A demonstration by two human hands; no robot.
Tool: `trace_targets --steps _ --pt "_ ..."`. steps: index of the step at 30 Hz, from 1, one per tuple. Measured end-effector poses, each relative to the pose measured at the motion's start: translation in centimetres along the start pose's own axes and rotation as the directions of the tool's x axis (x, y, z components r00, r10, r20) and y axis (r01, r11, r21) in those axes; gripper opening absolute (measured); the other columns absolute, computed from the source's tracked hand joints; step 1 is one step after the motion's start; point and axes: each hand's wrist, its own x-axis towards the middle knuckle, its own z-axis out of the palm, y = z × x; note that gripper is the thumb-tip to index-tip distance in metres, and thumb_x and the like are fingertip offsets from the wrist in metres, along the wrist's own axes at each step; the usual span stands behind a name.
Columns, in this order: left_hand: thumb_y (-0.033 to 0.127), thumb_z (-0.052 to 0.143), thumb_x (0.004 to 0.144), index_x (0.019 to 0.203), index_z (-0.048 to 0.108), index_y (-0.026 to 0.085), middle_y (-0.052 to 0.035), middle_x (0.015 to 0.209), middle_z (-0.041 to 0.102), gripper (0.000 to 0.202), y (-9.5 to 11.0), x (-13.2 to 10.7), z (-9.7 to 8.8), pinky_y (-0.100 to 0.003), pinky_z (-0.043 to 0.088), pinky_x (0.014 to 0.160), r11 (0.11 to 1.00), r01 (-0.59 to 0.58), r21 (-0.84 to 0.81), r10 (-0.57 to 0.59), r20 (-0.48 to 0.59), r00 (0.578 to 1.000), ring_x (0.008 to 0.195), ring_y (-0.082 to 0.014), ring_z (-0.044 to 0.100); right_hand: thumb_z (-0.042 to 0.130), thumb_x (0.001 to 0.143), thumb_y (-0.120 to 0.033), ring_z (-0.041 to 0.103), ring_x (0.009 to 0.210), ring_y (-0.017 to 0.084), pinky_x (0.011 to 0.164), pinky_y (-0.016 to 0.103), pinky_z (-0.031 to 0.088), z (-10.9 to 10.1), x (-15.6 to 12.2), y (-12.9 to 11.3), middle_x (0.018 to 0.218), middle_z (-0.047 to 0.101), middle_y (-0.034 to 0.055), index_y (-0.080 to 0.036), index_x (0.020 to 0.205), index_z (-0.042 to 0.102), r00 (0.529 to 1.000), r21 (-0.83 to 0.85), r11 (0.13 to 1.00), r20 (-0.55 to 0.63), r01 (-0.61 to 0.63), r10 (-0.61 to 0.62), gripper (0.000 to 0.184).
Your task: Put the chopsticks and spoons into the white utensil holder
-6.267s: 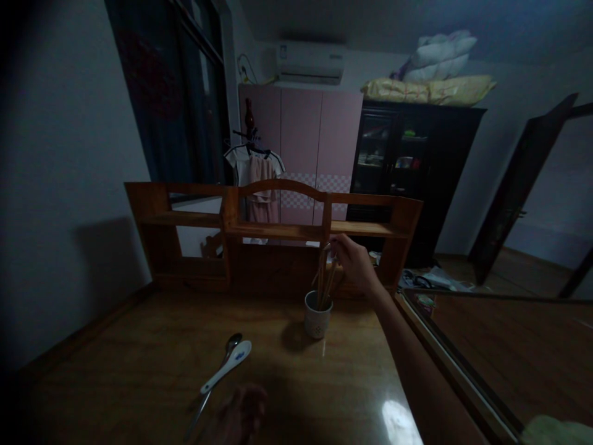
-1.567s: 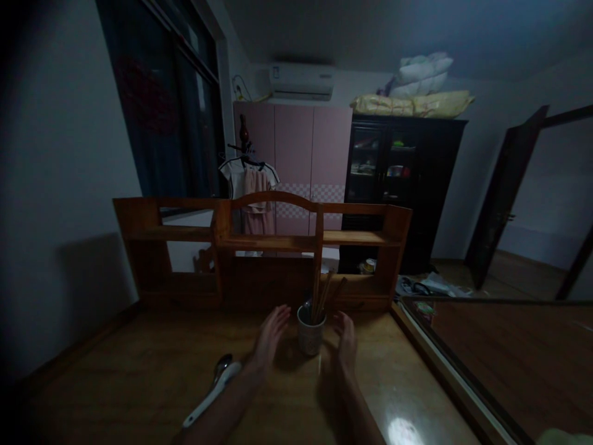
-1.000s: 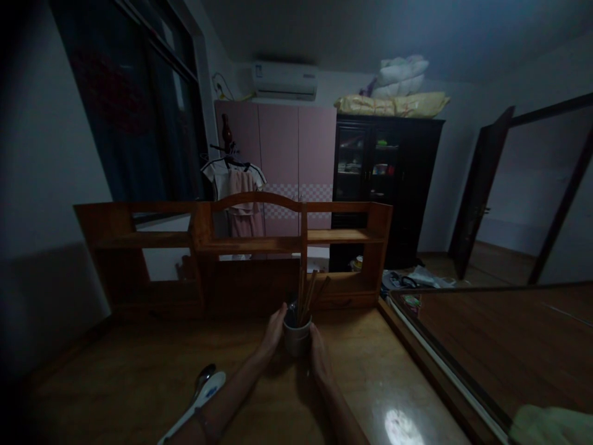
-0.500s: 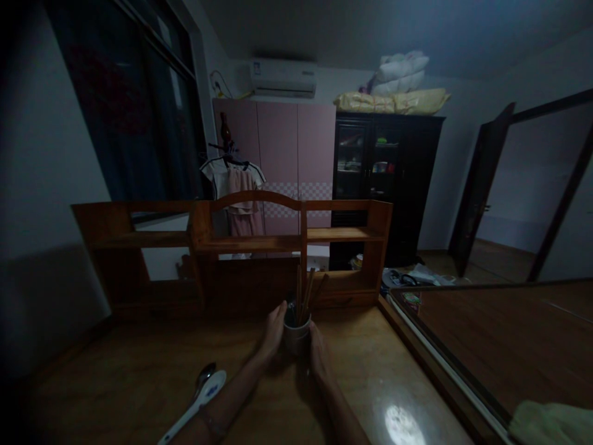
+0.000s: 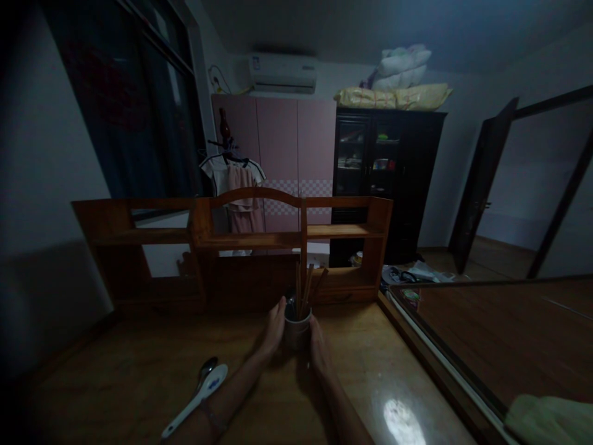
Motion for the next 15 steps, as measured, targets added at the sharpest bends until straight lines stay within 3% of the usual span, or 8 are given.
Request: trace_targets --steps 6,11,15 --pt "0.064 0.051 0.078 0.08 0.067 0.017 -0.0102 0.084 0.074 0.05 -0.4 0.4 -0.4 -0.033 0.046 0.08 0.999 0.01 0.042 -0.008 -0.04 0.999 0.089 -0.0267 0.064 0.042 0.091 -0.056 0.052 0.12 0.024 0.105 0.038 0.034 0.2 0.2 0.1 0.124 0.064 0.004 -0.02 0.115 0.066 0.999 0.007 0.999 0.02 0.048 -0.048 0.049" --pt "0.052 0.051 0.087 0.087 0.062 0.016 -0.0056 0.09 0.068 0.038 -0.8 1.7 -2.0 -0.039 0.043 0.088 0.997 -0.015 0.078 0.024 -0.112 0.993 0.088 -0.0193 0.062 0.043 0.089 -0.058 0.048 0.124 0.023 0.106 0.037 0.032 0.2 0.3 0.4 0.123 0.064 0.0044 -0.021 0.116 0.065 0.998 0.009 0.998 -0.021 0.058 -0.058 0.051" --pt "0.053 0.054 0.084 0.096 0.058 0.017 -0.0039 0.087 0.065 0.038 1.3 2.6 -4.4 -0.038 0.045 0.086 0.997 -0.011 0.073 0.022 -0.157 0.987 0.087 -0.0187 0.062 0.042 0.09 -0.056 0.051 0.121 0.023 0.104 0.036 0.035 0.3 0.3 0.2 0.125 0.063 0.0049 -0.021 0.119 0.063 0.999 0.022 0.999 -0.011 0.04 -0.04 0.05"
